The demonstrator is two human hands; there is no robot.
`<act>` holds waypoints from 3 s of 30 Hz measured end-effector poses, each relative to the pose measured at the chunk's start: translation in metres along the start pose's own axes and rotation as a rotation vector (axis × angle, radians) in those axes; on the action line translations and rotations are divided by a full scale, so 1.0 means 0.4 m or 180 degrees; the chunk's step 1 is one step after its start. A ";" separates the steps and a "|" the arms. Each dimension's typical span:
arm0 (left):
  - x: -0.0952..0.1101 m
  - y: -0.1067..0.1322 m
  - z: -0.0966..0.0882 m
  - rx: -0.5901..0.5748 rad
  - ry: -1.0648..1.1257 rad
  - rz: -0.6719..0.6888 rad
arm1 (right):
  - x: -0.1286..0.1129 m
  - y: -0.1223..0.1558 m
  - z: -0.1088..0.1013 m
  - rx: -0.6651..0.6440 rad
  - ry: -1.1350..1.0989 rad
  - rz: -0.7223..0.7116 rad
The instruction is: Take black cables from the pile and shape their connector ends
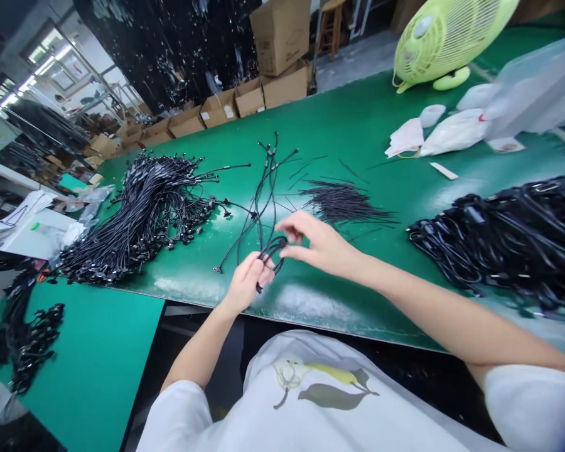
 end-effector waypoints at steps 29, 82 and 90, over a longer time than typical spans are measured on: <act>-0.081 0.004 0.040 0.0508 0.0791 -0.0131 | -0.027 0.026 0.127 0.0538 -0.3603 0.1626; -0.119 0.019 0.132 0.0171 0.1547 -0.1300 | 0.004 0.043 0.084 0.0218 -0.3926 0.1620; -0.135 0.018 0.107 -0.0144 0.0575 -0.1262 | 0.020 0.056 0.078 0.0929 -0.2653 0.1208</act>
Point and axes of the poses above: each hand's wrist, its own y-axis away from the middle knuckle, its own z-axis out of the palm, x = y × z, the point moved 1 cm from there along -y, towards the middle knuckle, and after that the axes turned 11 degrees about y, right-handed, at the moved point
